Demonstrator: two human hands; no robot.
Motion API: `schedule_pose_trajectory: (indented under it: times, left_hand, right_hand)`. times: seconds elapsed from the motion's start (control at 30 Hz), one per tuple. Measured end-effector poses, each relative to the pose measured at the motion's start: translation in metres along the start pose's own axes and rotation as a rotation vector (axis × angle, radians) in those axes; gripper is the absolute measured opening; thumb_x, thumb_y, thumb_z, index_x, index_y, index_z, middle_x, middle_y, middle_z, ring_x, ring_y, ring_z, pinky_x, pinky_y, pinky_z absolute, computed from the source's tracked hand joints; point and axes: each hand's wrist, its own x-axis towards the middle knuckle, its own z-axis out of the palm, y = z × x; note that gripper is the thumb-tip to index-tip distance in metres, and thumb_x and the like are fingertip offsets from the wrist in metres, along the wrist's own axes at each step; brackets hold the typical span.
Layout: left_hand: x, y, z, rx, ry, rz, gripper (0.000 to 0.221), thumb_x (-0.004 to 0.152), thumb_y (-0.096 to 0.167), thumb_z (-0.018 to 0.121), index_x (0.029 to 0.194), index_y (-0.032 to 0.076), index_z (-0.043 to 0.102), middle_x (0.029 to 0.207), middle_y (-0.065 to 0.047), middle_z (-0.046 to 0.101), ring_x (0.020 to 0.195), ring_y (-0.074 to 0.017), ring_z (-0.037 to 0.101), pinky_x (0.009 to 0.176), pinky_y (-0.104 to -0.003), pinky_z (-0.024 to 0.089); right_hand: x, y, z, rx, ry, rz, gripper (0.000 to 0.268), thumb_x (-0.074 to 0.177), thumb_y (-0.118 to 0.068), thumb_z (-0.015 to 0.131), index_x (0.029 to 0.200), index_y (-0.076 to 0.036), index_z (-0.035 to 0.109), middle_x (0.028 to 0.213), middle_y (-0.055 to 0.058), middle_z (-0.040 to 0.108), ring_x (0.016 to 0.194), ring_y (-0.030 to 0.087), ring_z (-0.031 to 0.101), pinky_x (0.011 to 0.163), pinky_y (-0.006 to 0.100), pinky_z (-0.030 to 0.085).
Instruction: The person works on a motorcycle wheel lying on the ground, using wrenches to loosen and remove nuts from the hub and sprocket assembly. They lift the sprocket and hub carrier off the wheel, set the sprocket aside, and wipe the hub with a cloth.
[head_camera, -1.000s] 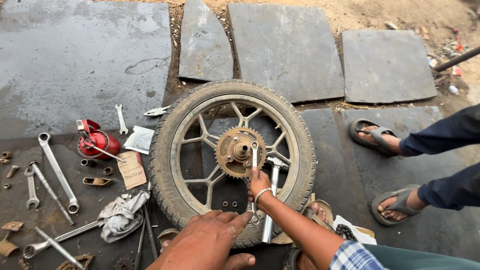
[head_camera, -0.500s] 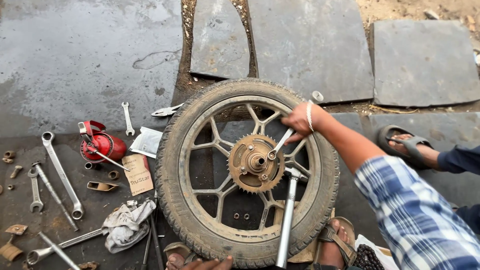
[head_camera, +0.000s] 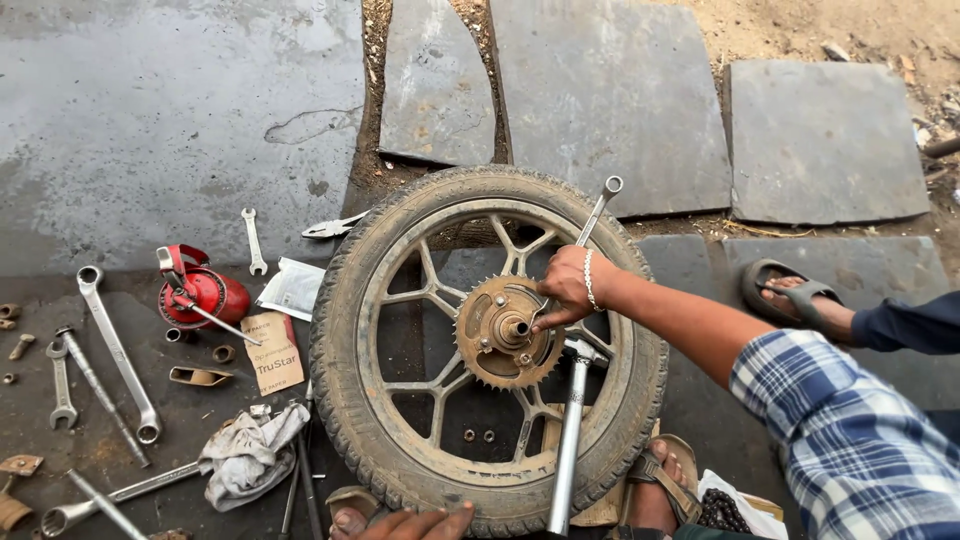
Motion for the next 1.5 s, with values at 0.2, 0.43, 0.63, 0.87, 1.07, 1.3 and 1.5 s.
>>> schedule_pose_trajectory:
  times: [0.2, 0.43, 0.63, 0.87, 1.07, 1.3, 1.5]
  left_hand:
    - [0.093, 0.077, -0.251, -0.175, -0.736, -0.138, 0.058, 0.108, 0.046, 0.043, 0.162, 0.025, 0.032, 0.15, -0.017, 0.051, 0.137, -0.0427, 0.047, 0.1, -0.078, 0.033]
    - [0.097, 0.107, -0.311, -0.123, -0.675, -0.088, 0.066, 0.101, 0.028, 0.054, 0.162, 0.018, 0.034, 0.151, -0.024, 0.049, 0.141, -0.0399, 0.047, 0.115, -0.054, 0.037]
    - [0.12, 0.146, -0.372, -0.138, -0.672, -0.185, 0.081, 0.089, 0.05, 0.069, 0.151, 0.008, 0.038, 0.14, -0.019, 0.057, 0.134, -0.0329, 0.054, 0.114, -0.044, 0.041]
    - [0.123, 0.146, -0.393, -0.142, -0.514, -0.225, 0.083, 0.086, 0.049, 0.07, 0.154, 0.011, 0.041, 0.131, -0.017, 0.063, 0.128, -0.0318, 0.057, 0.109, -0.041, 0.046]
    - [0.118, 0.142, -0.377, -0.169, -0.481, -0.116, 0.081, 0.088, 0.048, 0.073, 0.149, 0.006, 0.042, 0.134, -0.02, 0.059, 0.129, -0.0354, 0.053, 0.107, -0.046, 0.043]
    - [0.129, 0.161, -0.394, -0.142, -0.551, -0.148, 0.08, 0.086, 0.047, 0.071, 0.149, 0.008, 0.041, 0.128, -0.017, 0.065, 0.125, -0.0315, 0.059, 0.105, -0.042, 0.048]
    - [0.131, 0.161, -0.389, -0.128, -0.532, -0.145, 0.083, 0.085, 0.048, 0.073, 0.152, 0.01, 0.043, 0.131, -0.016, 0.062, 0.125, -0.0323, 0.058, 0.103, -0.044, 0.048]
  right_hand:
    - [-0.016, -0.036, -0.028, -0.046, 0.273, -0.02, 0.071, 0.082, -0.075, 0.062, 0.051, -0.011, 0.057, 0.045, 0.009, 0.056, 0.05, 0.031, 0.061, 0.056, 0.044, 0.051]
    - [-0.031, -0.058, 0.089, 0.344, 0.04, 0.838, 0.061, 0.1, -0.063, 0.045, 0.08, -0.01, 0.065, 0.063, 0.011, 0.063, 0.059, 0.025, 0.062, 0.061, 0.041, 0.053]
    - [-0.012, -0.112, 0.129, 1.926, 0.457, 1.434, 0.052, 0.107, -0.056, 0.046, 0.086, -0.008, 0.051, 0.058, -0.001, 0.042, 0.047, 0.014, 0.035, 0.041, 0.031, 0.031]
    - [0.006, -0.122, 0.122, 2.172, 0.726, 1.457, 0.05, 0.105, -0.055, 0.047, 0.087, -0.009, 0.048, 0.06, 0.001, 0.039, 0.045, 0.013, 0.033, 0.04, 0.029, 0.027]
    - [0.036, -0.109, 0.129, 2.171, 0.724, 1.522, 0.053, 0.103, -0.061, 0.044, 0.086, -0.011, 0.042, 0.059, 0.002, 0.039, 0.043, 0.016, 0.036, 0.039, 0.032, 0.03]
    - [0.058, -0.131, 0.078, 2.172, 0.74, 1.725, 0.067, 0.104, -0.065, 0.032, 0.116, -0.001, 0.047, 0.071, 0.016, 0.061, 0.06, 0.038, 0.068, 0.057, 0.054, 0.06]
    - [0.051, -0.124, 0.091, 1.816, 0.582, 1.709, 0.063, 0.105, -0.059, 0.039, 0.121, 0.0, 0.056, 0.068, 0.013, 0.059, 0.05, 0.031, 0.062, 0.047, 0.047, 0.058]
